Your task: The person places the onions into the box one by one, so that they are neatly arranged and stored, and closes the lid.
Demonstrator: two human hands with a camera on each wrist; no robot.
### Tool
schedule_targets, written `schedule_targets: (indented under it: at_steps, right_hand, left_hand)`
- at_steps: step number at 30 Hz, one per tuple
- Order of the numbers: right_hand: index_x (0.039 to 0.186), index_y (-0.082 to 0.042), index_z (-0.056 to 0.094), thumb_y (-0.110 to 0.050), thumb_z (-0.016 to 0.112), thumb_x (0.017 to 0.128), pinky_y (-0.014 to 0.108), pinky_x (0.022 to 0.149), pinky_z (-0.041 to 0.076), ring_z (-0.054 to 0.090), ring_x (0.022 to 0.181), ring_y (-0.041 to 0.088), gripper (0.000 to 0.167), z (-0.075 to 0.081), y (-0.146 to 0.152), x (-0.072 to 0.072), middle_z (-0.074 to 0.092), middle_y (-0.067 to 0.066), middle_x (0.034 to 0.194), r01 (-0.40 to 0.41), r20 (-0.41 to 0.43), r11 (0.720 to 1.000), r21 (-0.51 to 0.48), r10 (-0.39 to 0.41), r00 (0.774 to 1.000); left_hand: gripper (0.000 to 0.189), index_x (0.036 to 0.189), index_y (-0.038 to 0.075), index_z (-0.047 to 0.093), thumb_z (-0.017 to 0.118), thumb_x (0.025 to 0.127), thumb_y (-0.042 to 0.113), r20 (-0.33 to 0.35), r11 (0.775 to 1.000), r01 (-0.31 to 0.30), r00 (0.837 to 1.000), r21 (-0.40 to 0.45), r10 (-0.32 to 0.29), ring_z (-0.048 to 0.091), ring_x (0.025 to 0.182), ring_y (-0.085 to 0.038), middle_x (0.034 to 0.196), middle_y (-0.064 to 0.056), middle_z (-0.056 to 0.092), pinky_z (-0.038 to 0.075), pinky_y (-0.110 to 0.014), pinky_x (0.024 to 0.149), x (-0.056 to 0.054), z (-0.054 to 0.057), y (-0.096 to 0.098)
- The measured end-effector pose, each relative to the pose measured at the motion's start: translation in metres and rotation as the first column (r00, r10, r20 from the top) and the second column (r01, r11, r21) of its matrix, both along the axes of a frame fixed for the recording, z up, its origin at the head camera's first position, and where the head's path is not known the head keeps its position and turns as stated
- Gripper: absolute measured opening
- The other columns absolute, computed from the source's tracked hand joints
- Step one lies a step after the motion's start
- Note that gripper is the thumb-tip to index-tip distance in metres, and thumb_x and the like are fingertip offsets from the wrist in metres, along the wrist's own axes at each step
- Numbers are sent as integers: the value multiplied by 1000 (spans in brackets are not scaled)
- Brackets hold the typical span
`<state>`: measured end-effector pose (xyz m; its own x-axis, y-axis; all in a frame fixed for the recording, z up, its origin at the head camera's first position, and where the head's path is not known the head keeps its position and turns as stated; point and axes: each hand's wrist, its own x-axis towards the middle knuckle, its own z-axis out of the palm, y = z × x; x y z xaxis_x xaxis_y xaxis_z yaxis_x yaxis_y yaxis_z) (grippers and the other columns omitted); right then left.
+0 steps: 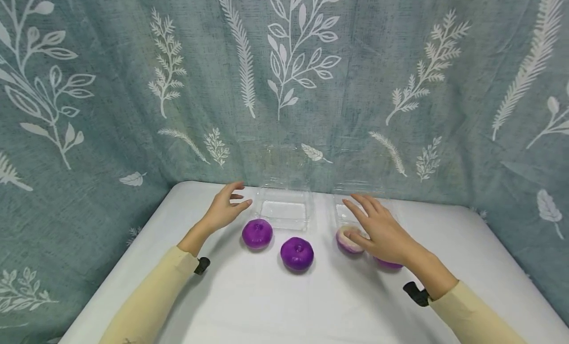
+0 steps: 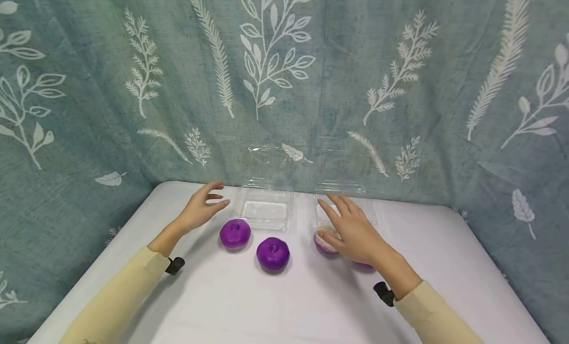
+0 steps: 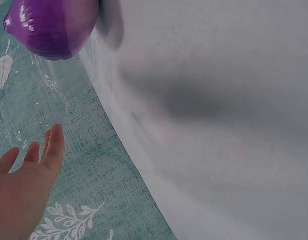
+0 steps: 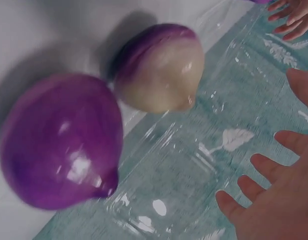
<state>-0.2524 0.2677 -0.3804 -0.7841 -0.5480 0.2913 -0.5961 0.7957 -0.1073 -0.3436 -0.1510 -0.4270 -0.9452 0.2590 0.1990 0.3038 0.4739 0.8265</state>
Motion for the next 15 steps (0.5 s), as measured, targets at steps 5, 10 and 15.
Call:
schedule_targets:
  at_steps: [5, 10, 15]
  right_hand:
    - [161, -10, 30, -38, 62, 103, 72, 114, 31, 26, 148, 44, 73, -2, -11, 1, 27, 19, 164, 1, 66, 998, -59, 3, 998]
    - [161, -13, 31, -45, 58, 104, 72, 113, 34, 25, 150, 41, 71, -7, -24, -1, 26, 15, 165, 5, 157, 990, -144, 18, 987]
    - [159, -12, 34, -45, 61, 102, 67, 111, 41, 29, 147, 39, 71, -13, -41, -4, 31, 13, 162, -15, 237, 979, -202, 63, 969]
  left_hand:
    - [70, 157, 6, 34, 69, 100, 28, 47, 1000, -24, 999, 18, 23, 53, 134, -35, 154, -18, 44, 57, -46, 102, -7, -1, 8]
    - [67, 156, 7, 38, 69, 100, 26, 99, 997, -61, 993, 37, 57, 56, 131, -33, 152, -17, 47, 58, -44, 100, -11, -2, 12]
    - [63, 154, 4, 40, 68, 101, 21, 178, 993, -79, 982, 90, 62, 57, 129, -36, 152, -21, 46, 56, -46, 103, -14, -4, 9]
